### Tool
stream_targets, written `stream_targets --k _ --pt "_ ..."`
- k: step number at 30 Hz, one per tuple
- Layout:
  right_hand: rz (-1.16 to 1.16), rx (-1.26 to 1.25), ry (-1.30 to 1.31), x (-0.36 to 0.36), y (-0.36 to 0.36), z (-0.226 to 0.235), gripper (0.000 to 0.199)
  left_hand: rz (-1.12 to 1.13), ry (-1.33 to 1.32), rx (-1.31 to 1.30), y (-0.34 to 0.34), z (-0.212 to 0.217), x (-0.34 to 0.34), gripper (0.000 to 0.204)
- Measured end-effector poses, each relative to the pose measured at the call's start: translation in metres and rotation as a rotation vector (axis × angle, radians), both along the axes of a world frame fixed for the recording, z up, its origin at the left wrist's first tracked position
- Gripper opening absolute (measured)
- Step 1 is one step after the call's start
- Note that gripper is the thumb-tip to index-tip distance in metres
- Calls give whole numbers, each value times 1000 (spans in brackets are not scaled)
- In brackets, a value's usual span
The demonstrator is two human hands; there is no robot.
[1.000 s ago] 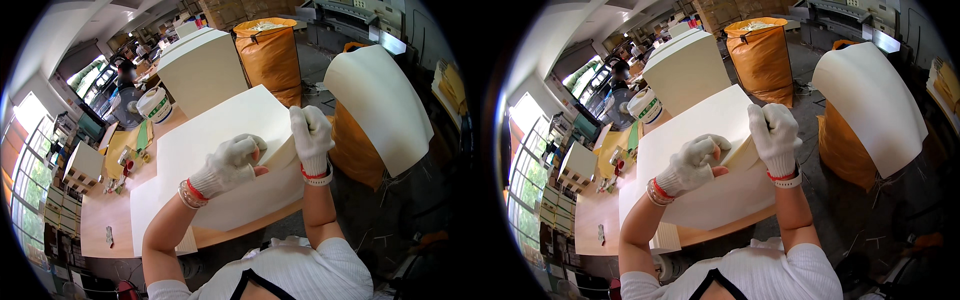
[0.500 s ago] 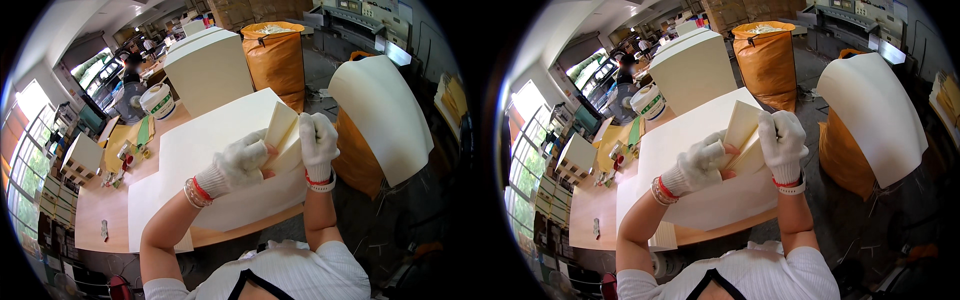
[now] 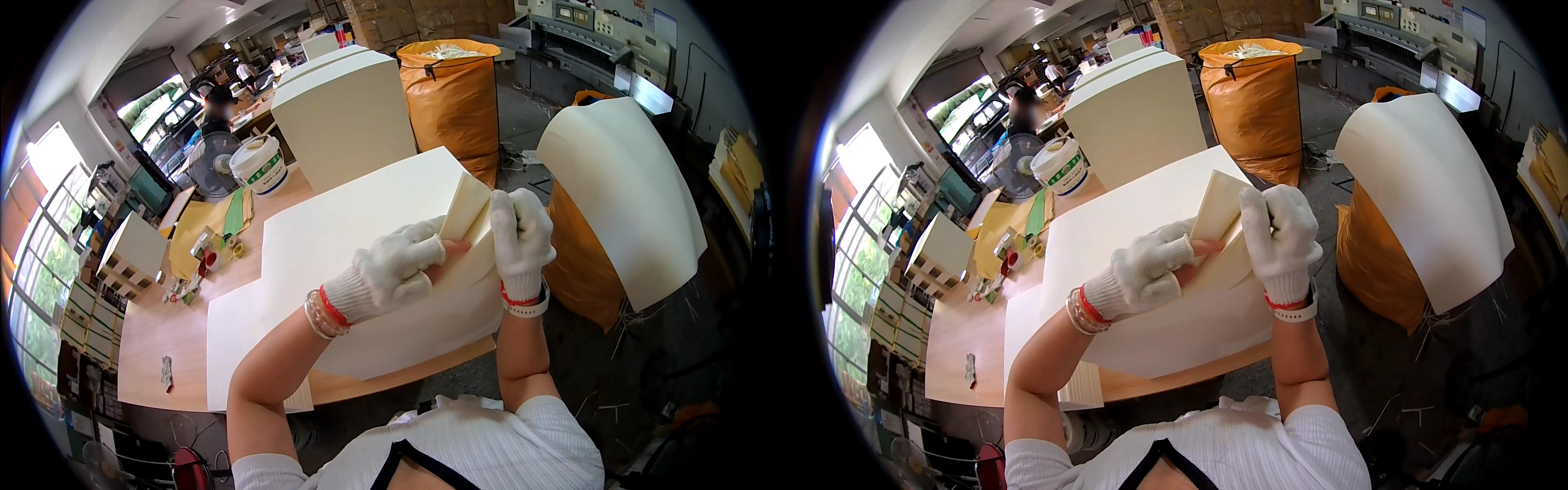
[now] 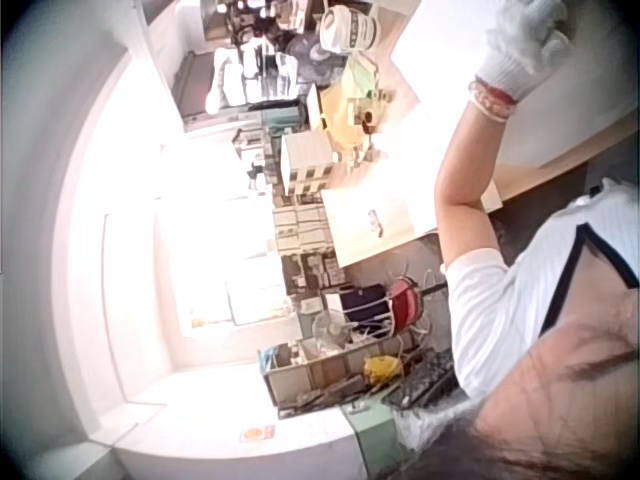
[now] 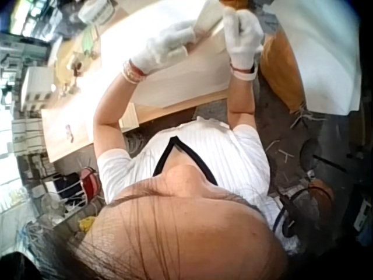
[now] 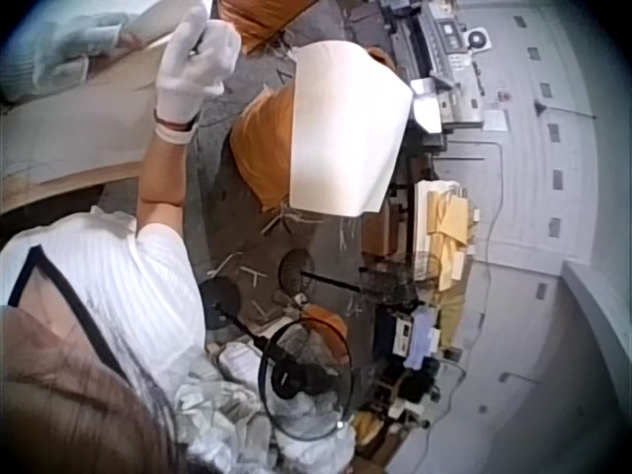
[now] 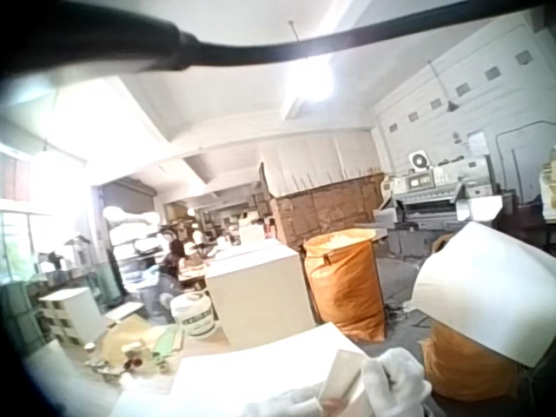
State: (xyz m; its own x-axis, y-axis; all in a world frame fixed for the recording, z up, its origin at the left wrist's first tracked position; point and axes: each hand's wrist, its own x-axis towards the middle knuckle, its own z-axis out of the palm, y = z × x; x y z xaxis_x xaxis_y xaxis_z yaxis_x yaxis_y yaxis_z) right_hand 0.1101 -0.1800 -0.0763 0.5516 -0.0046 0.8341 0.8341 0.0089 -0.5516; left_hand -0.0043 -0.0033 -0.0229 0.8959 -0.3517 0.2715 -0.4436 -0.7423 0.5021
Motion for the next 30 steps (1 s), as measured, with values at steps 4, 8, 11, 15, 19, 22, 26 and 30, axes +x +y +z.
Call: stream_targets --k 4,8,11,15,19,22,26,30 --pt "-22 -1 31 3 0 -4 21 -27 -106 -101 -6 -4 2 40" --pt "-4 -8 -17 4 -2 -4 19 -48 -175 -117 2 -15 8 44" --pt "25 5 -14 3 -2 -4 18 -93 -181 -196 1 -15 9 44" --pt "16 1 -11 0 -1 0 21 -5 -103 -23 -2 -5 1 47" --pt "-25 -6 16 3 -1 -4 22 -30 -122 -57 -6 -4 3 48" --pt "-35 -18 30 2 -1 -5 21 -23 -196 -86 -5 -10 6 44" --pt "-14 -35 -84 4 -3 -4 23 -28 -203 -109 -6 -10 7 47" --pt "27 -22 -6 -4 -2 1 22 -13 -53 -121 -1 -7 2 49"
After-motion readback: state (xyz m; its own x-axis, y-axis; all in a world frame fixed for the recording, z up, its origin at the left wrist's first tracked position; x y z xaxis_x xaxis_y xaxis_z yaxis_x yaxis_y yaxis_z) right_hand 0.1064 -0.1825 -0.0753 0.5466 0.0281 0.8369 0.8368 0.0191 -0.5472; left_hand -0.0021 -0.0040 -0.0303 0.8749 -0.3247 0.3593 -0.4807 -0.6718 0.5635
